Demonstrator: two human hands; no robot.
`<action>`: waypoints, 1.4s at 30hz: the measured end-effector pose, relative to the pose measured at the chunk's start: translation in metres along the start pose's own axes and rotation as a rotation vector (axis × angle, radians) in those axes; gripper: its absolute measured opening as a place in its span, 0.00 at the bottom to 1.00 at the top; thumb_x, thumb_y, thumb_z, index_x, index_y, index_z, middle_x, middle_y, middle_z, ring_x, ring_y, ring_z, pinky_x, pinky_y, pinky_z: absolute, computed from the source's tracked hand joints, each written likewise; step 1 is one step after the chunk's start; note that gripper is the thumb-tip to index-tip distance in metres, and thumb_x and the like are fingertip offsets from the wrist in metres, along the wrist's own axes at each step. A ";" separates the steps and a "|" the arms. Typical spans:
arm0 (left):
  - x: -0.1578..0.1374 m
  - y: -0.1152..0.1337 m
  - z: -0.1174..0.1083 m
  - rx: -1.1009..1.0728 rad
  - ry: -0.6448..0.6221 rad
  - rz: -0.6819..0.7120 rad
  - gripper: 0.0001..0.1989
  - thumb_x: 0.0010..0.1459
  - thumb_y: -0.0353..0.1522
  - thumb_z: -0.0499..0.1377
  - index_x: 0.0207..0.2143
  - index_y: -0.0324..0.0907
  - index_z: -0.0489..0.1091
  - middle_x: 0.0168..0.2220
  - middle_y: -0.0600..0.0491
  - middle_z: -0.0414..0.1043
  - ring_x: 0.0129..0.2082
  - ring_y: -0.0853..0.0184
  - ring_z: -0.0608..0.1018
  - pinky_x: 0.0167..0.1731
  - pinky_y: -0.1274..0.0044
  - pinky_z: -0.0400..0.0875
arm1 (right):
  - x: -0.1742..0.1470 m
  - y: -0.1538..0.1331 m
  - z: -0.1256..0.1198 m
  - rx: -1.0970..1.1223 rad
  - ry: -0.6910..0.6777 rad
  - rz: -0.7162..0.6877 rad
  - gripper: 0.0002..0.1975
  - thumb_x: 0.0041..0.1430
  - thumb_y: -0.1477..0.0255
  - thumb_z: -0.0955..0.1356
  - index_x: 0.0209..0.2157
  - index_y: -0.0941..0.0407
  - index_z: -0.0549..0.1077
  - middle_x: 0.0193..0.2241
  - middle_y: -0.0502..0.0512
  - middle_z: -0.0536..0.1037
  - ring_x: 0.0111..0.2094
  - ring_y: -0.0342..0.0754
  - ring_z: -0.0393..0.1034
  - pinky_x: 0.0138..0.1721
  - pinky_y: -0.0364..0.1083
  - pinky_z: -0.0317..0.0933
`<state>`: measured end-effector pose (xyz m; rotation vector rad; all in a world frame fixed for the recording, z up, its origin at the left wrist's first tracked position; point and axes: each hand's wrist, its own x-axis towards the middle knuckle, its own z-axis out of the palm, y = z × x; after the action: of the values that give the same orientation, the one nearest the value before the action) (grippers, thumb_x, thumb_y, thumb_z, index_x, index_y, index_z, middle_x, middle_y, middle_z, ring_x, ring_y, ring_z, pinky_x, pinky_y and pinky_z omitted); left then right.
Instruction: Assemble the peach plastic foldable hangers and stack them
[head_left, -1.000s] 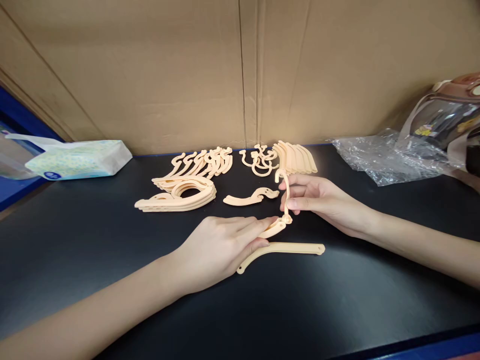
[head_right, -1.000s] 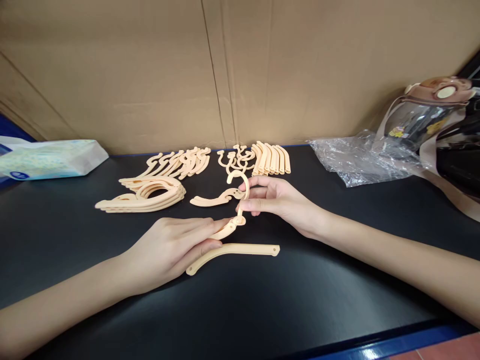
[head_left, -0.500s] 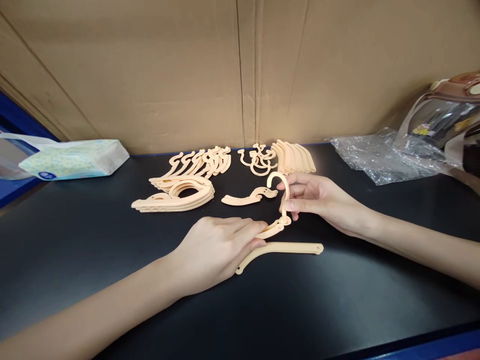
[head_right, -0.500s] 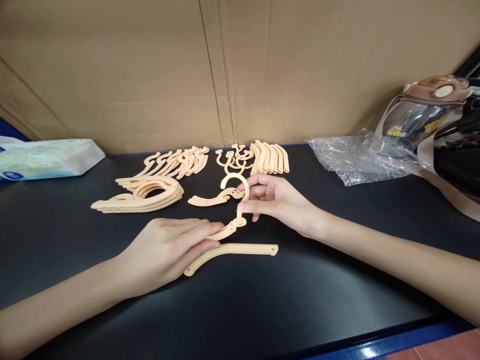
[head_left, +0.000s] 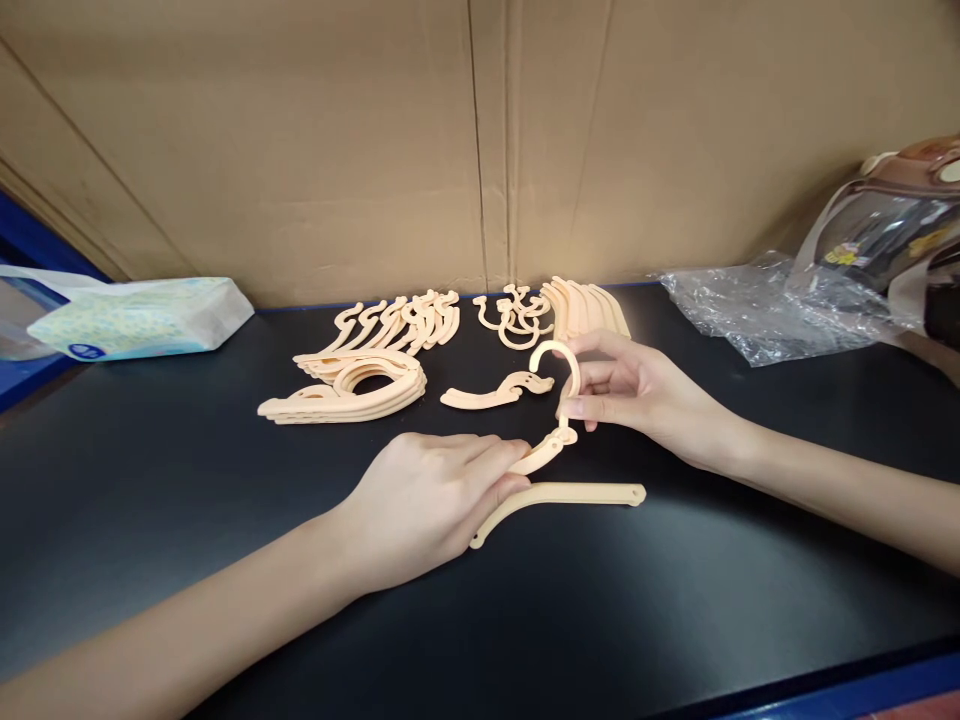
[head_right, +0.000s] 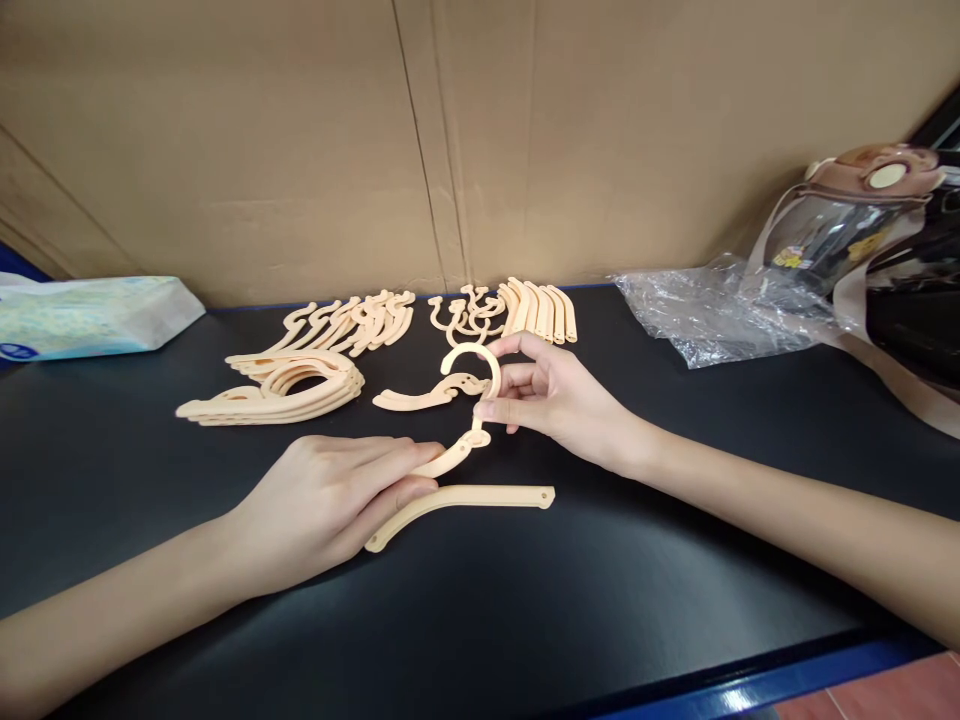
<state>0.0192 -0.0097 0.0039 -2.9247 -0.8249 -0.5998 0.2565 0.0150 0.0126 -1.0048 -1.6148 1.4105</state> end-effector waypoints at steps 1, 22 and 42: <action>0.000 0.000 0.000 0.004 0.002 -0.001 0.15 0.71 0.34 0.45 0.41 0.40 0.70 0.29 0.55 0.77 0.25 0.69 0.78 0.22 0.78 0.64 | 0.000 -0.001 0.000 -0.019 0.006 -0.009 0.23 0.51 0.67 0.75 0.45 0.53 0.64 0.24 0.44 0.74 0.27 0.43 0.69 0.33 0.46 0.65; 0.000 -0.011 0.000 -0.030 0.055 -0.042 0.11 0.69 0.33 0.49 0.41 0.39 0.70 0.30 0.55 0.76 0.25 0.69 0.76 0.24 0.78 0.64 | -0.001 0.004 0.004 -0.041 0.085 -0.048 0.22 0.53 0.67 0.74 0.46 0.53 0.65 0.30 0.48 0.78 0.31 0.45 0.70 0.38 0.47 0.64; 0.001 -0.010 0.002 -0.038 0.095 0.025 0.09 0.69 0.32 0.51 0.45 0.38 0.68 0.35 0.54 0.78 0.29 0.70 0.80 0.28 0.80 0.67 | -0.001 0.003 0.007 0.067 -0.108 0.017 0.14 0.54 0.74 0.73 0.41 0.55 0.67 0.29 0.47 0.78 0.34 0.43 0.74 0.42 0.46 0.64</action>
<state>0.0154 -0.0002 0.0018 -2.9092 -0.7740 -0.7535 0.2504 0.0119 0.0086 -0.9191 -1.6281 1.5429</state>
